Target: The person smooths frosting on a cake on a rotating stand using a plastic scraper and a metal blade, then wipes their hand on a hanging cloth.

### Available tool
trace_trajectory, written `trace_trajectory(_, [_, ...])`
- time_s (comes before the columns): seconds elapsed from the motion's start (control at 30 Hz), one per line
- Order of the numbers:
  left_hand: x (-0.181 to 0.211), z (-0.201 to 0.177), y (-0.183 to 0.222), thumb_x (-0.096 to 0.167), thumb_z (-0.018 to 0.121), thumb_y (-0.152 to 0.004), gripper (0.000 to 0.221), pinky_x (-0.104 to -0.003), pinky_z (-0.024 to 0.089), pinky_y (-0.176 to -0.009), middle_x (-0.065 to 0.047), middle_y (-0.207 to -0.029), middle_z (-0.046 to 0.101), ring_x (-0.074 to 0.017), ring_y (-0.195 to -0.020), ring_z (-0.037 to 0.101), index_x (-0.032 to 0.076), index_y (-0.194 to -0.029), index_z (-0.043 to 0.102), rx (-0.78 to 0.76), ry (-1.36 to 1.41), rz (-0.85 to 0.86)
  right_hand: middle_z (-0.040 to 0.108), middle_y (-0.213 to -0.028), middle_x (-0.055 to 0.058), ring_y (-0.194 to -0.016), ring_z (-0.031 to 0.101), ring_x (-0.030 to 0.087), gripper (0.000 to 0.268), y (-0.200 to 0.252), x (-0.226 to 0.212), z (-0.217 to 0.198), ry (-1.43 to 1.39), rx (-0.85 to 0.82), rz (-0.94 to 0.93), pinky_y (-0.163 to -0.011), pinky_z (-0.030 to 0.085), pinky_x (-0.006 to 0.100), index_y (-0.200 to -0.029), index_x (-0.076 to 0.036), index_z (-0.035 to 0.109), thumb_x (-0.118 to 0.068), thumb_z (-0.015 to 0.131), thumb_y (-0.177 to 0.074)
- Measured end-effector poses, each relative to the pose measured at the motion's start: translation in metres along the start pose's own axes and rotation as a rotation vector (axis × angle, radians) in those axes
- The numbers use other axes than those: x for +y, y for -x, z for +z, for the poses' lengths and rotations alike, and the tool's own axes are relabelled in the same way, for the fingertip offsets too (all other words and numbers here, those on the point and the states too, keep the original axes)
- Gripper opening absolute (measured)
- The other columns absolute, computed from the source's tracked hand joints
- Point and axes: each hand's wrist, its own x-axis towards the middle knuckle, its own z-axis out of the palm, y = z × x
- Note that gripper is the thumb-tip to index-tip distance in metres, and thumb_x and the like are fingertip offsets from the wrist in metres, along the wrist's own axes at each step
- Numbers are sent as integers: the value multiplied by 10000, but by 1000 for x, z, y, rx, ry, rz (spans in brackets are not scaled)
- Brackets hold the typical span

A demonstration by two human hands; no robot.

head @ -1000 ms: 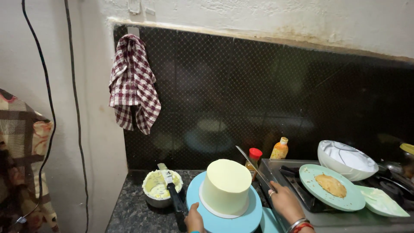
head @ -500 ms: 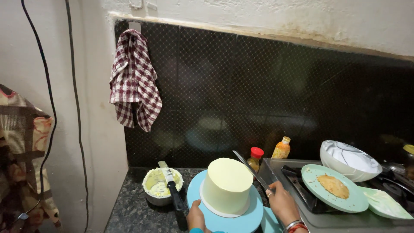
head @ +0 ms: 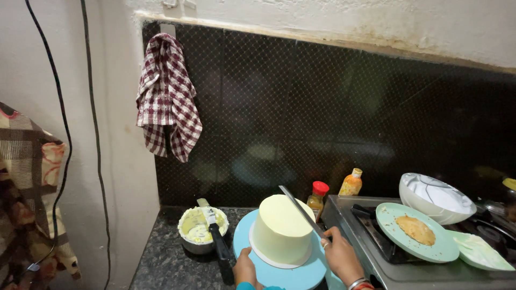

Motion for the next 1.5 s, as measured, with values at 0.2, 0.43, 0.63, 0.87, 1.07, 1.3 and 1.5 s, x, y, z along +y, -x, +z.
trace_trajectory(0.2, [-9,-2,-10,309,675,-921,584,-470,458,-1068,-203,-1429,598,-323,-1268,590,-64,-1367,628,43,-64,92,724,-1150,117,-1110,702,298,288,22,-22,-7,-37,-111,-31,-948,521,447,-1234,-165,549,-341,555,-1006])
trace_trajectory(0.43, [-34,-4,-42,253,768,-817,642,-450,508,-1014,-258,-1361,652,-342,-1196,651,-181,-1272,631,150,-25,209,659,-851,70,-789,622,176,357,30,-23,-10,-230,-279,-151,-773,515,338,-1261,-180,623,-273,692,-923])
trace_trajectory(0.63, [-39,-11,-69,276,764,-810,603,-443,526,-984,-256,-1301,707,-326,-1149,681,-177,-1204,706,157,-160,168,735,-872,73,-653,633,154,340,6,-2,-32,-813,-232,-33,-567,483,292,-1257,-74,656,-168,603,-935])
trace_trajectory(0.87, [-13,-13,-16,300,716,-859,618,-433,479,-1038,-225,-1368,659,-309,-1204,643,-143,-1284,646,48,-42,187,747,-770,85,-573,620,192,356,-4,26,-45,-441,30,70,-527,496,321,-1282,-97,686,-198,657,-942])
trace_trajectory(1.07, [-29,-7,-42,296,689,-860,652,-461,472,-1059,-216,-1426,633,-317,-1272,609,-151,-1330,620,12,-30,159,770,-778,111,-683,718,233,373,-8,28,-34,-198,50,150,-668,545,376,-1198,-158,705,-387,705,-903])
trace_trajectory(1.3, [-10,-7,-3,352,747,-839,813,-490,447,-1096,-267,-1464,543,-396,-1312,560,-99,-1455,465,156,-109,114,792,-974,102,-962,760,273,440,-6,25,-26,-47,44,131,-883,561,398,-1172,-208,717,-507,722,-849])
trace_trajectory(1.5, [-9,-7,-25,397,763,-801,808,-466,457,-1084,-278,-1434,583,-392,-1290,589,-120,-1386,557,149,-173,187,795,-1039,95,-992,756,274,419,-8,22,-21,-36,60,106,-885,565,402,-1146,-203,735,-499,724,-850])
